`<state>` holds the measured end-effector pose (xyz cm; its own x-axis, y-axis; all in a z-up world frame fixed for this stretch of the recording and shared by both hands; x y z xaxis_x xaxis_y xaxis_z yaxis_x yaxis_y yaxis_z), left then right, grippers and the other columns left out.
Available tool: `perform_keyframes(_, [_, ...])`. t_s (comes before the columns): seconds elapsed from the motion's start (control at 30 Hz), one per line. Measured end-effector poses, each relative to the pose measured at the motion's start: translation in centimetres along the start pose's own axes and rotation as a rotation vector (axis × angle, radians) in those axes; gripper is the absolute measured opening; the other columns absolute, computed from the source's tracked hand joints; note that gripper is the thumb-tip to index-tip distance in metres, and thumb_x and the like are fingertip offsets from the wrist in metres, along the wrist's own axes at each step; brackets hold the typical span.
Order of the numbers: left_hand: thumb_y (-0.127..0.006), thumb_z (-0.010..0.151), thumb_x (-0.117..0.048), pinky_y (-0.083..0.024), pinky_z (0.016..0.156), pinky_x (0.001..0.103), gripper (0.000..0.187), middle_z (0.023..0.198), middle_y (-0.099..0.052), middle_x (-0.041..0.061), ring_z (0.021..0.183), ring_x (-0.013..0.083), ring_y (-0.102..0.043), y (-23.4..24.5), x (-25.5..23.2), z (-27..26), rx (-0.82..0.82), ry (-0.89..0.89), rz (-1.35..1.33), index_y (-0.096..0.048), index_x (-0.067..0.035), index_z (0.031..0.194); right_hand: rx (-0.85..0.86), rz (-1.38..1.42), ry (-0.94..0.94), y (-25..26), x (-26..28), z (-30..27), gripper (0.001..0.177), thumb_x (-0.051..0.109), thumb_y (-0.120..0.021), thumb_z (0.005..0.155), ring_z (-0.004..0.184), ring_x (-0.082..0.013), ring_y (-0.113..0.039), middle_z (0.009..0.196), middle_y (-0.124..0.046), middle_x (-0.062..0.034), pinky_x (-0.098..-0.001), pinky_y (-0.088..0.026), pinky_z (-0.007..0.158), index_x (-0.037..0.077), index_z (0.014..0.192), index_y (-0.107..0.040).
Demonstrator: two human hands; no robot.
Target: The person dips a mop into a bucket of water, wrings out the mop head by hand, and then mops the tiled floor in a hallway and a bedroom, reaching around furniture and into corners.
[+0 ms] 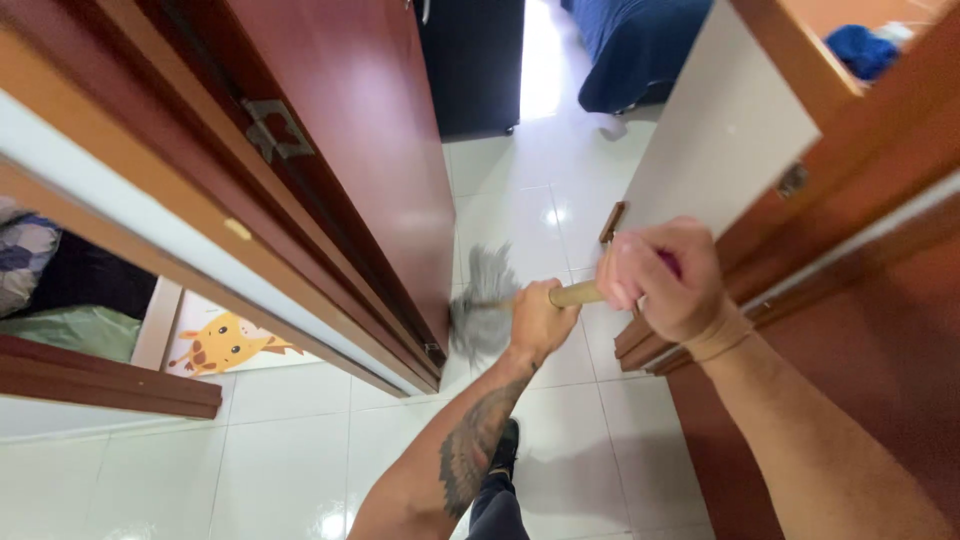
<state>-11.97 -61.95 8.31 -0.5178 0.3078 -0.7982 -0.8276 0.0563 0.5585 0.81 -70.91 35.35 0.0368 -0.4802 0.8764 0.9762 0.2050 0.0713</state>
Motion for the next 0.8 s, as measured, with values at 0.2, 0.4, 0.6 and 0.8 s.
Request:
perform_keyframes(0.2, [-0.081,0.098,-0.019,-0.065,0.080,0.054,0.017,0.089,-0.079,0.025,0.087,0.0511,-0.078,-0.5,-8.0,-8.6,-0.034,-0.030,-0.222,-0.081,-0.004,0.090,-0.091,0.027,-0.157,2.5,8.0,-4.5,0.060,0.014,-0.050,0.127,0.062,-0.0194,-0.055,0.068,-0.058,-0.0065,-0.0420,-0.063,0.086,0.007,0.068,-0.049])
perform_keyframes(0.4, [-0.083,0.100,-0.013,-0.061,0.071,0.048,0.018,0.084,-0.075,0.025,0.073,0.0436,-0.072,-3.1,-10.2,-10.8,-0.019,-0.051,-0.329,-0.077,-0.004,0.086,-0.121,0.039,-0.195,1.7,10.7,-8.2,0.058,0.014,-0.053,0.129,0.065,-0.0147,-0.045,0.069,-0.048,-0.0006,-0.0427,-0.059,0.085,0.011,0.071,-0.045])
perform_keyframes(0.6, [-0.084,0.111,-0.015,-0.055,0.067,0.043,0.032,0.075,-0.065,0.020,0.071,0.0243,-0.055,-4.9,-6.2,-6.4,0.030,-0.082,-0.466,-0.070,-0.001,0.086,-0.217,-0.166,-0.239,0.4,6.2,-6.6,0.048,0.010,-0.067,0.116,0.056,-0.0084,-0.049,0.063,-0.058,0.0017,-0.0339,-0.049,0.056,0.005,0.069,-0.065])
perform_keyframes(0.8, [-0.080,0.108,-0.021,-0.061,0.073,0.042,0.018,0.083,-0.077,0.016,0.075,0.0218,-0.069,-6.6,-2.1,1.9,0.055,-0.108,-0.554,-0.077,-0.004,0.103,-0.133,-0.185,-0.211,0.9,1.5,-1.0,0.034,0.012,-0.067,0.117,0.061,-0.0079,-0.056,0.065,-0.064,0.0021,-0.0293,-0.052,0.061,0.001,0.087,-0.078])
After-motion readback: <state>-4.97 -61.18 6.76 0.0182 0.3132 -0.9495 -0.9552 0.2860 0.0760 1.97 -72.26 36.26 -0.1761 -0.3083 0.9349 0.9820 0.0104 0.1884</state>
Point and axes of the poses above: each hand's wrist, its own z-axis towards the middle knuckle, its own y-axis out of the back of the hand, x = y × z, the point moved 7 cm from there along z, towards the middle knuckle
